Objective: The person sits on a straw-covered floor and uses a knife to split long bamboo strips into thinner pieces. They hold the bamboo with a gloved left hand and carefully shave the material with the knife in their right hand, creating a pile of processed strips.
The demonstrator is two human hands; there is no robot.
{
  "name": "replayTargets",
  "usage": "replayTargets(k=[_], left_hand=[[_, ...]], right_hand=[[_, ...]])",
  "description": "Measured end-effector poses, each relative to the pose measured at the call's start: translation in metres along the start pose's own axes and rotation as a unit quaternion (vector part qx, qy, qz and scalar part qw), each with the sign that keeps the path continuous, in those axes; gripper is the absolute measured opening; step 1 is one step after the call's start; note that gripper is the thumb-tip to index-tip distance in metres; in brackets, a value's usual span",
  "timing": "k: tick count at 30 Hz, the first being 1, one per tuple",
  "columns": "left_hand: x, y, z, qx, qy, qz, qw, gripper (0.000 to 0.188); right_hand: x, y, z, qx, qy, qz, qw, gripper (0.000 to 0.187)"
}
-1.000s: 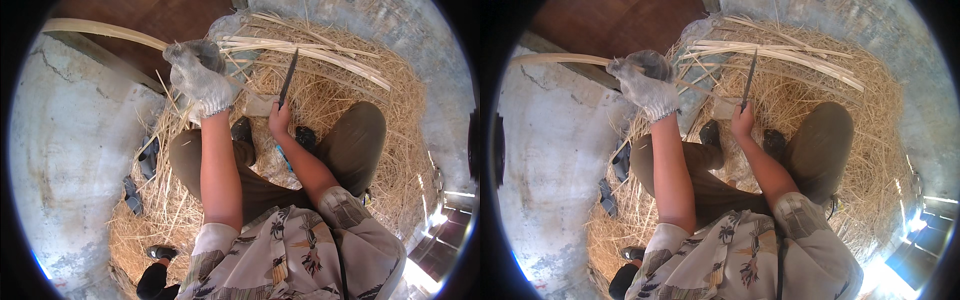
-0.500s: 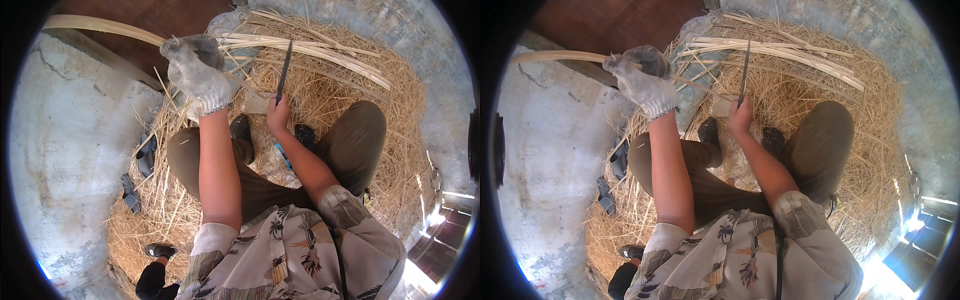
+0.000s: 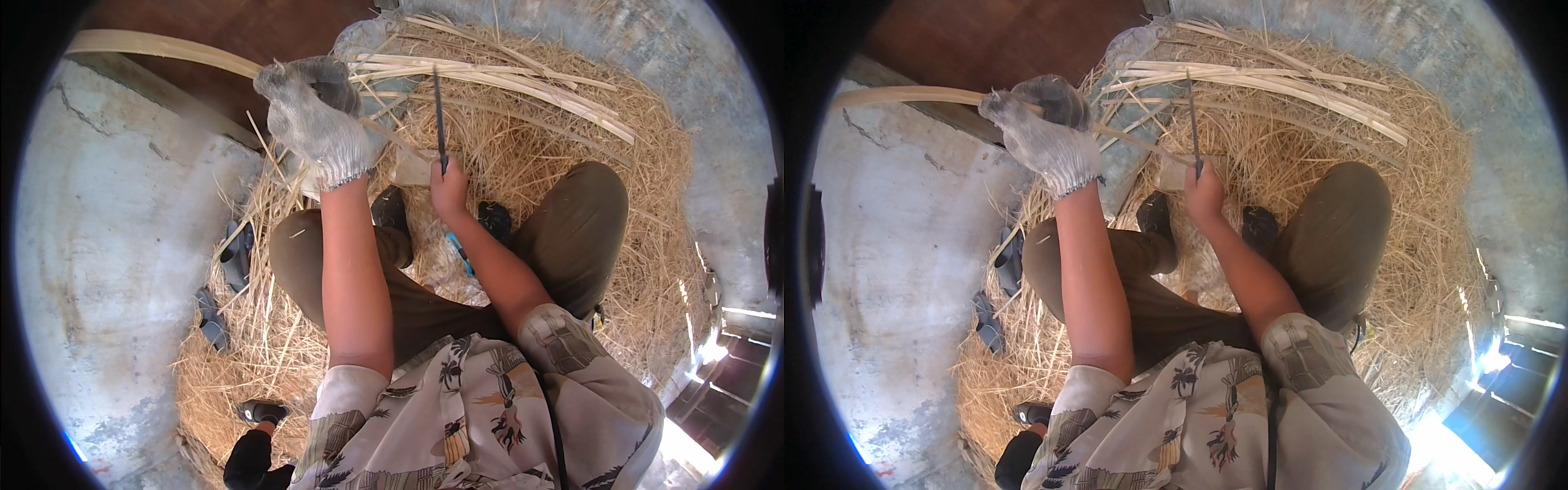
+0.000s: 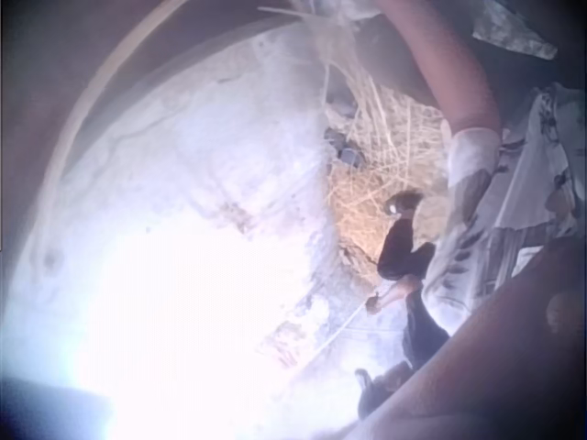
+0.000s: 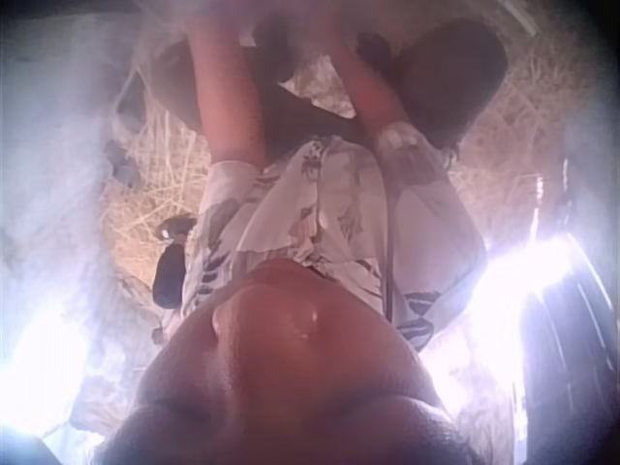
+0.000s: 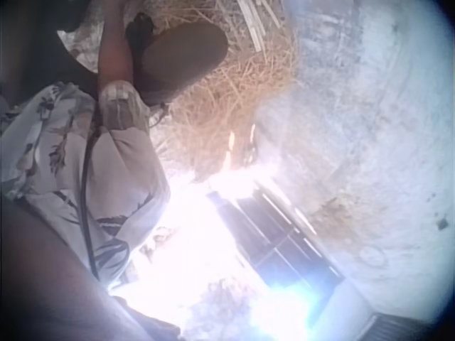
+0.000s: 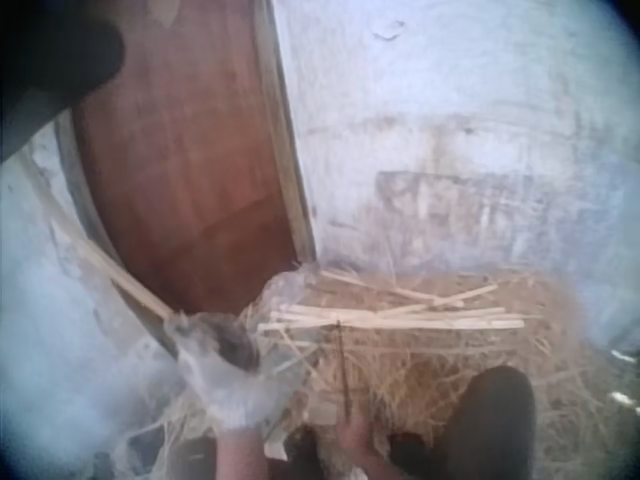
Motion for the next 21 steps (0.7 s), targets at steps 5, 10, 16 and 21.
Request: replayTargets(k=[5, 10, 16, 21], left_hand=[[0.001, 0.0, -0.005, 0.009, -0.027, -0.006, 1.0, 0.05], [-0.005, -0.006, -0.01, 0.012, -0.042, 0.006, 0.999, 0.053], [-0.006, -0.002, -0.007, -0.015, -0.083, -0.012, 0.996, 0.054], [-0.011, -0.007, -0.002, -0.006, -0.034, -0.017, 0.999, 0.053]], right_hand=[[0.006, -0.018, 0.009, -0.112, 0.018, -0.005, 0.994, 0.027], [0.058, 0.116, -0.028, 0.182, -0.167, -0.211, 0.946, 0.046], [0.058, 0.121, -0.026, 0.185, -0.176, -0.222, 0.941, 0.043], [0.028, 0.03, 0.001, -0.003, -0.015, -0.072, 0.997, 0.034]])
Point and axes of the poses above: each hand's wrist, its own x-axis away from the middle knuckle, its own z-axis out of the back of the hand, y = z × x, the point moved 8 cm from there along -x, towards the middle knuckle, and after that the axes turned 5 degrees about -y, right-handed, at the moved point
